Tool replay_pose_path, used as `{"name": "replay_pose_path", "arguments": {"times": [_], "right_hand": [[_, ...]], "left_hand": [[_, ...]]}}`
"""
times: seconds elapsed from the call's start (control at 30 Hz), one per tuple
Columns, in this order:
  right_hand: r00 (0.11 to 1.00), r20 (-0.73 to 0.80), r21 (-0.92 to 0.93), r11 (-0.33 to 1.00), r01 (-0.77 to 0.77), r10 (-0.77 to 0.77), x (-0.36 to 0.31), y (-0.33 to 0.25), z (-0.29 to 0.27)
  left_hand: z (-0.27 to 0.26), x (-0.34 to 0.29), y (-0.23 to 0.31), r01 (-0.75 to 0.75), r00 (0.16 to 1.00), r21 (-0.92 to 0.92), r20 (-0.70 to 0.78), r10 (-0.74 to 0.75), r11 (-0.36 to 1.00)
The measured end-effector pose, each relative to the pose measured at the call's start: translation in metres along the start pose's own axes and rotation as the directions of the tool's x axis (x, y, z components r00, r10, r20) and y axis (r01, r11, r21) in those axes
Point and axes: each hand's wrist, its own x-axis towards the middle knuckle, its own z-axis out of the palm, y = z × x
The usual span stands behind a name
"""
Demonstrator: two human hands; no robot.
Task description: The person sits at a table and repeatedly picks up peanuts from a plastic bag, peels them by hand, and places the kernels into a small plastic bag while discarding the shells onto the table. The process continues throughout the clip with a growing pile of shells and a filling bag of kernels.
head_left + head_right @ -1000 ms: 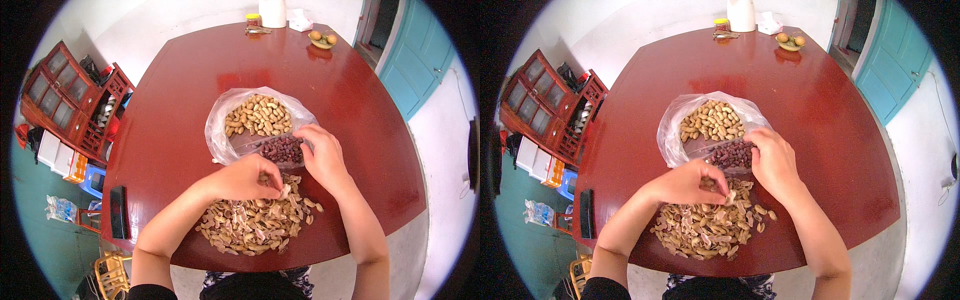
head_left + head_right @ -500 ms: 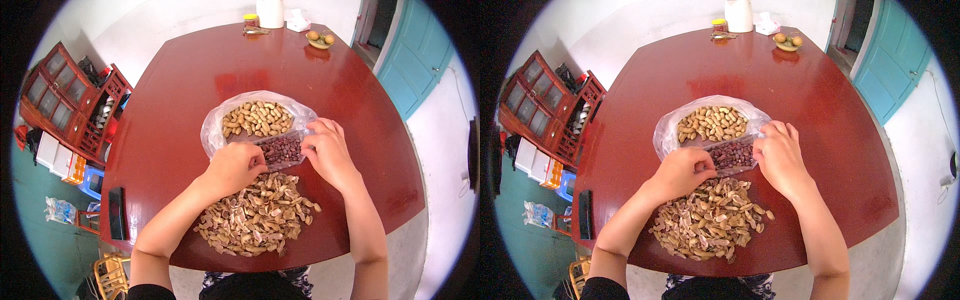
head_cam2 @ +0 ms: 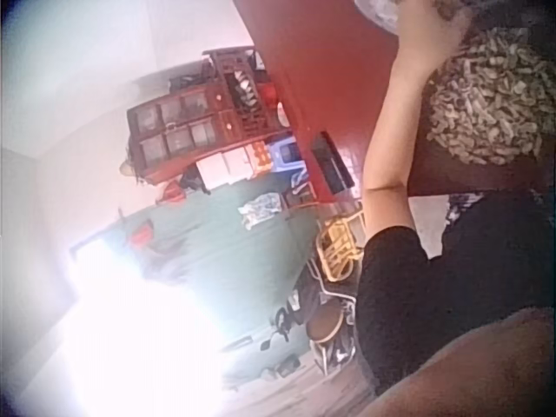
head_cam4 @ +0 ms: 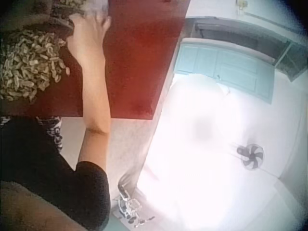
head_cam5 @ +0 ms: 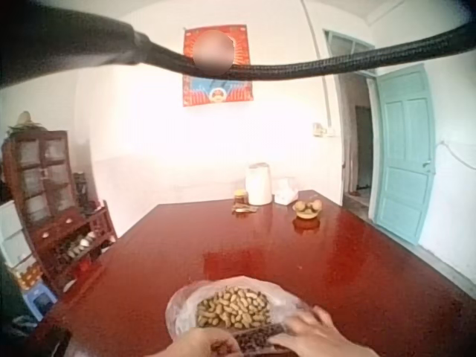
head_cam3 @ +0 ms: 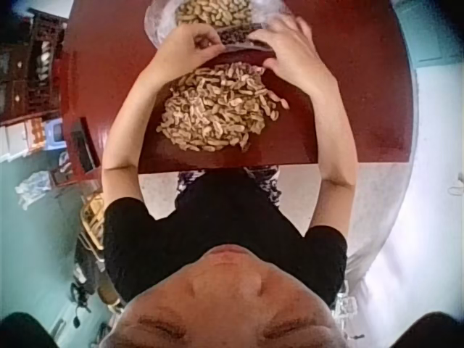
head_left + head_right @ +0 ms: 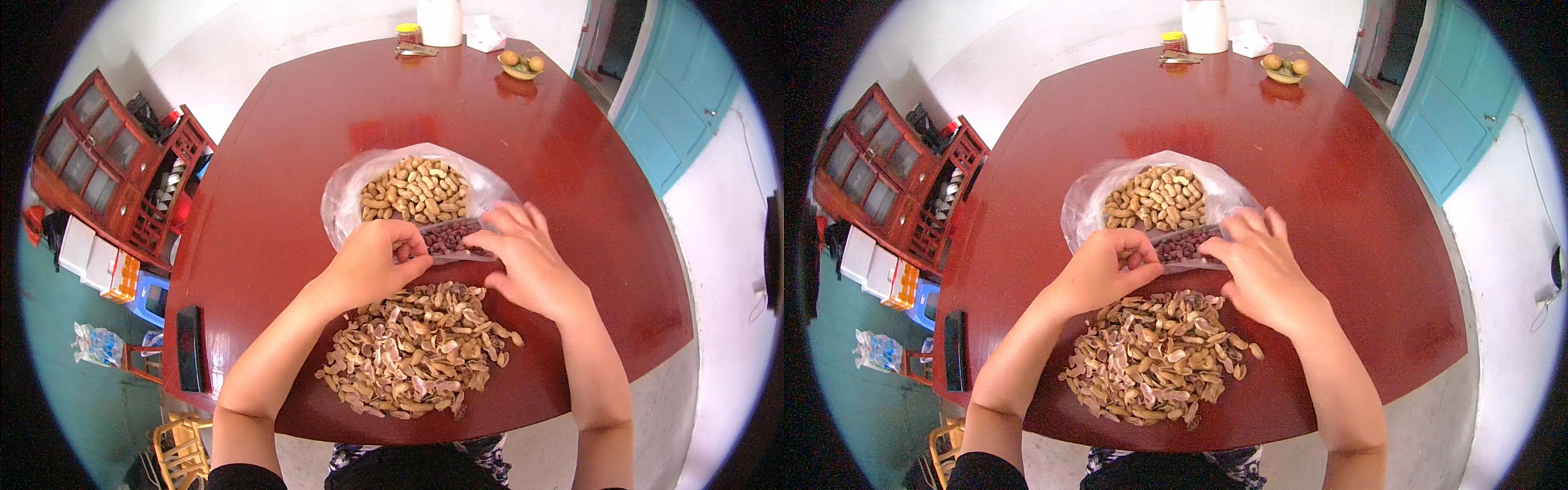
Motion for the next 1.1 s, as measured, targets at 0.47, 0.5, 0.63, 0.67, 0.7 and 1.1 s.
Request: {"name": "replay_pose_path", "arguments": {"times": [0.47,0.5,0.63,0.67,0.7,1.1], "right_hand": [[0.993,-0.021,-0.153,0.981,-0.115,0.113,-0.001,-0.002,-0.023],[0.987,0.051,-0.169,0.976,-0.140,0.150,-0.003,0.002,-0.025],[0.996,-0.025,-0.089,0.992,-0.084,0.083,-0.004,-0.004,-0.026],[0.991,-0.118,-0.026,0.998,-0.059,0.056,-0.001,-0.009,-0.026],[0.977,-0.211,0.036,0.999,-0.027,0.034,0.003,-0.015,-0.024],[0.989,0.023,-0.017,0.989,-0.146,0.146,0.003,-0.012,0.008]], "left_hand": [[-0.008,-0.006,0.014,-0.043,0.955,-0.121,0.288,0.076,0.992],[-0.009,-0.007,0.015,-0.020,0.942,-0.130,0.329,0.062,0.991],[-0.006,-0.006,0.014,-0.026,0.929,-0.166,0.360,0.085,0.986],[-0.006,-0.005,0.013,-0.035,0.941,-0.166,0.325,0.088,0.986],[-0.005,-0.004,0.013,-0.044,0.953,-0.165,0.290,0.092,0.985],[0.015,0.002,-0.005,-0.007,0.997,-0.283,0.072,0.029,0.959]]}}
